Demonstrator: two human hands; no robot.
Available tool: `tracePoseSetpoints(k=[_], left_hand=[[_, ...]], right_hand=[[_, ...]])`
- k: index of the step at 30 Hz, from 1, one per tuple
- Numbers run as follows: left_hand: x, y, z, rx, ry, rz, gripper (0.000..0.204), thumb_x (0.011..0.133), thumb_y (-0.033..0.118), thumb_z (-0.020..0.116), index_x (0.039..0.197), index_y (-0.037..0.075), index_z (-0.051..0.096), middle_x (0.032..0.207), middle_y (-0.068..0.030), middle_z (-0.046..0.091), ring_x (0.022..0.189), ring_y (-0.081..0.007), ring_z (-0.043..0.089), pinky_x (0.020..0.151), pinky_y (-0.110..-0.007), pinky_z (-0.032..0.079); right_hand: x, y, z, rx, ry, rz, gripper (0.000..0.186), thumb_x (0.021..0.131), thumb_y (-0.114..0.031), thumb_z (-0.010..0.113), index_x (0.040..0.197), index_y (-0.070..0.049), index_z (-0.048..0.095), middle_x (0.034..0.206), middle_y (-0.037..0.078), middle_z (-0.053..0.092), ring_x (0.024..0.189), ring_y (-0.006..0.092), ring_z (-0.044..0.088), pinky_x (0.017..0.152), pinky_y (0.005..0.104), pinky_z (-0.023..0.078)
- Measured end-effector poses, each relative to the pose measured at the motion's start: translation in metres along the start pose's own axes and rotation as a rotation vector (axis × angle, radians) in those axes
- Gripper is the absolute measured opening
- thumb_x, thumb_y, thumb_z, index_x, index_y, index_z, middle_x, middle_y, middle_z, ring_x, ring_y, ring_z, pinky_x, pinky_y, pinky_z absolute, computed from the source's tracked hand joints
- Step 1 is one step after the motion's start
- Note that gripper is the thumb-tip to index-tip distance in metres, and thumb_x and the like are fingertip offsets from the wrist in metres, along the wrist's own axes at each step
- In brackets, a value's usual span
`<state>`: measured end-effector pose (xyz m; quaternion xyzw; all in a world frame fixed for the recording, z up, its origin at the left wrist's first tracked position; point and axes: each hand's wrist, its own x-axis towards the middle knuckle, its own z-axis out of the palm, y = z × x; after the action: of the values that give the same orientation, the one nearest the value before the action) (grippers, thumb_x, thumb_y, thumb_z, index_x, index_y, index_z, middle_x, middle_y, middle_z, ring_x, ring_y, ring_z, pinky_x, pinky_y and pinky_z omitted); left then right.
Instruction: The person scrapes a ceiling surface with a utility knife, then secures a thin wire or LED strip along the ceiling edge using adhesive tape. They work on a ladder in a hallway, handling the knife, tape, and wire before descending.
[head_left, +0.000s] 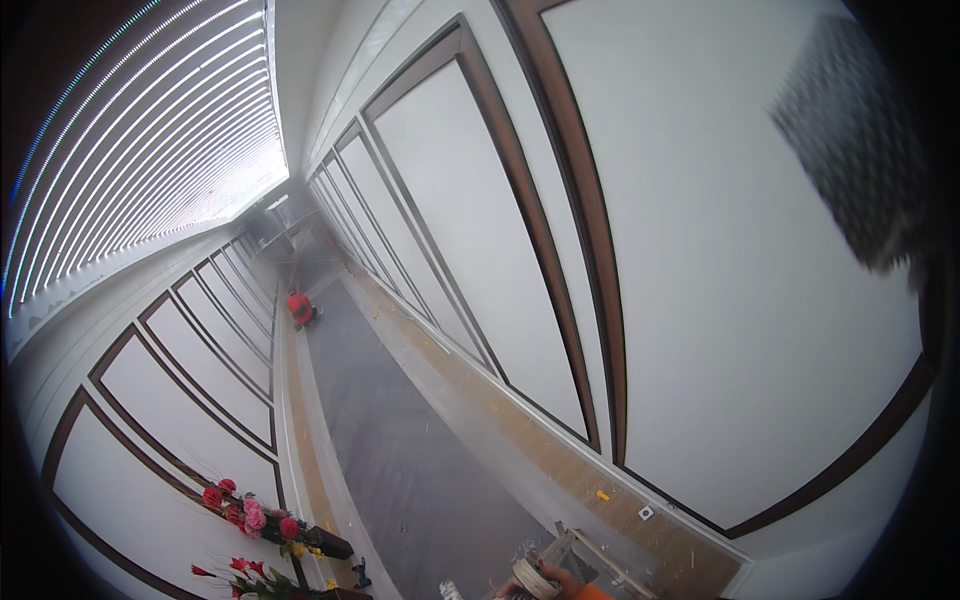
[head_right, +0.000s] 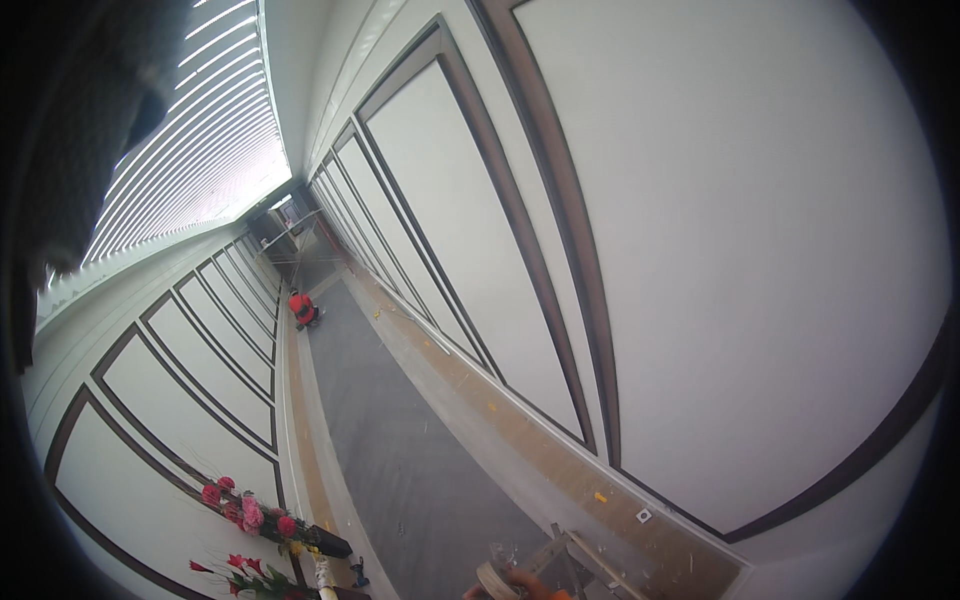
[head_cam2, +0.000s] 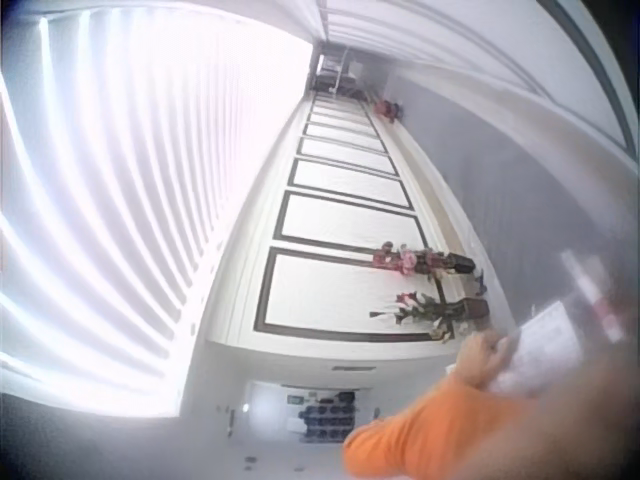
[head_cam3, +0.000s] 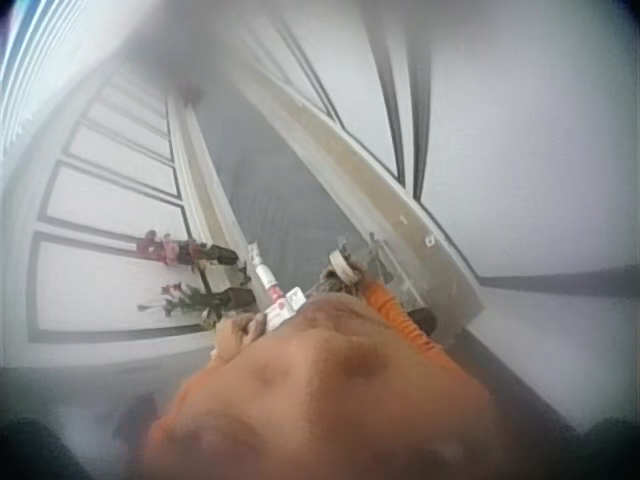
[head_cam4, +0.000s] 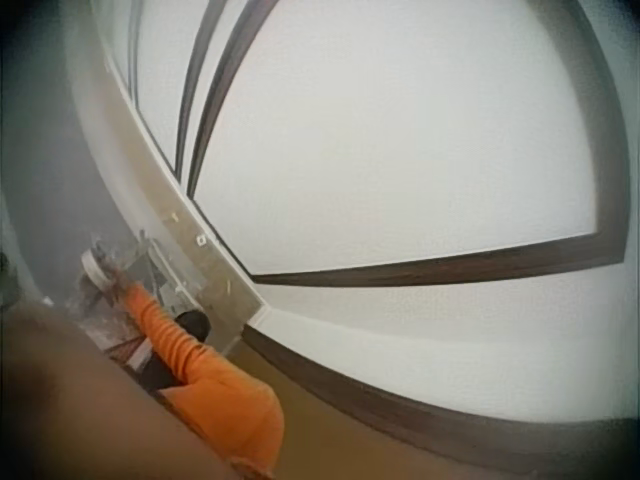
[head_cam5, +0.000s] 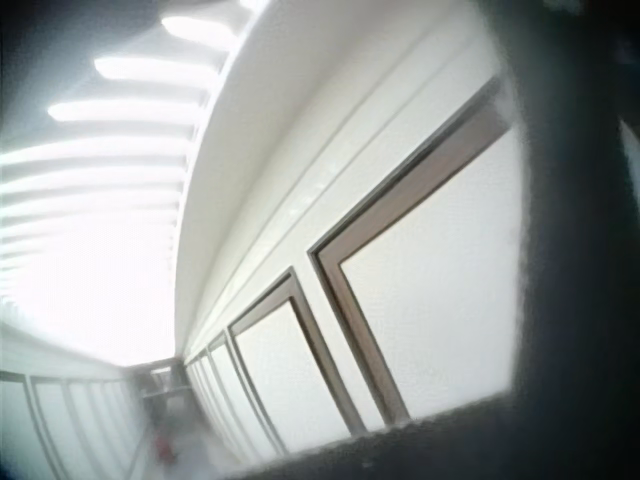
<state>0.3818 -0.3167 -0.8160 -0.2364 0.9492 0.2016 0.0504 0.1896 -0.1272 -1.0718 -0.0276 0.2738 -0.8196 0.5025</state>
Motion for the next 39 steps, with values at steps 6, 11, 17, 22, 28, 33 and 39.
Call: tracePoseSetpoints(k=[6, 11, 17, 22, 28, 33, 39], left_hand=[[-0.001, 0.015, 0.001, 0.005, 0.047, 0.015, 0.053, 0.096, 0.048, 0.060, 0.071, 0.002, 0.065, 0.057, -0.0176, 0.050, 0.050, -0.0253, 0.050, 0.054, -0.043, 0.041], [-0.006, 0.008, 0.001, 0.042, 0.082, -0.004, 0.055, 0.096, 0.049, 0.059, 0.071, 0.001, 0.064, 0.058, -0.0187, 0.050, 0.050, -0.0280, 0.052, 0.055, -0.045, 0.042], [-0.005, 0.010, 0.004, 0.118, 0.103, -0.040, 0.057, 0.096, 0.052, 0.058, 0.073, 0.001, 0.068, 0.065, -0.0242, 0.057, 0.058, -0.0399, 0.060, 0.059, -0.048, 0.045], [-0.009, 0.017, 0.004, 0.135, 0.156, -0.099, 0.062, 0.096, 0.058, 0.055, 0.078, 0.001, 0.072, 0.072, -0.0283, 0.063, 0.067, -0.0420, 0.067, 0.065, -0.049, 0.048], [-0.012, 0.006, 0.011, 0.159, 0.169, -0.063, 0.067, 0.098, 0.058, 0.054, 0.081, -0.004, 0.072, 0.071, -0.0295, 0.064, 0.068, -0.0381, 0.069, 0.067, -0.049, 0.048], [-0.007, -0.014, 0.015, 0.202, 0.254, 0.080, 0.064, 0.101, 0.050, 0.054, 0.077, -0.008, 0.069, 0.067, -0.0277, 0.062, 0.061, -0.0344, 0.062, 0.064, -0.049, 0.045], [0.000, -0.036, 0.010, 0.359, 0.315, 0.210, 0.056, 0.101, 0.051, 0.053, 0.117, 0.000, 0.068, 0.095, -0.0297, 0.068, 0.075, -0.0413, 0.068, 0.069, -0.048, 0.051]], right_hand=[[0.004, 0.004, 0.004, 0.041, -0.016, -0.037, 0.058, 0.088, -0.051, 0.053, 0.113, -0.001, 0.069, 0.101, 0.020, 0.068, 0.077, 0.0258, 0.066, 0.075, 0.0418, 0.055], [0.009, 0.026, -0.008, 0.153, -0.008, -0.101, 0.057, 0.088, -0.053, 0.055, 0.110, -0.003, 0.070, 0.096, 0.019, 0.068, 0.076, 0.0257, 0.065, 0.074, 0.0417, 0.054], [0.025, 0.066, -0.025, 0.331, -0.039, -0.189, 0.057, 0.088, -0.056, 0.058, 0.106, -0.004, 0.071, 0.090, 0.017, 0.068, 0.076, 0.0256, 0.064, 0.073, 0.0416, 0.054], [0.035, 0.084, -0.038, 0.396, -0.108, -0.220, 0.056, 0.088, -0.058, 0.060, 0.103, -0.005, 0.073, 0.085, 0.016, 0.068, 0.076, 0.0255, 0.064, 0.072, 0.0415, 0.054], [0.012, 0.060, -0.019, 0.454, -0.284, -0.026, 0.043, 0.092, -0.051, 0.055, 0.083, -0.009, 0.064, 0.078, 0.010, 0.067, 0.072, 0.0237, 0.063, 0.070, 0.0381, 0.055], [-0.007, 0.035, 0.014, 0.403, 0.093, -0.421, 0.046, 0.094, -0.054, 0.054, 0.078, -0.011, 0.060, 0.064, 0.004, 0.053, 0.058, 0.0184, 0.052, 0.058, 0.0361, 0.050], [-0.006, 0.031, -0.082, 0.405, -0.581, -0.624, 0.055, 0.093, -0.057, 0.052, 0.107, -0.005, 0.064, 0.087, 0.012, 0.070, 0.065, 0.0177, 0.063, 0.065, 0.0300, 0.052]])
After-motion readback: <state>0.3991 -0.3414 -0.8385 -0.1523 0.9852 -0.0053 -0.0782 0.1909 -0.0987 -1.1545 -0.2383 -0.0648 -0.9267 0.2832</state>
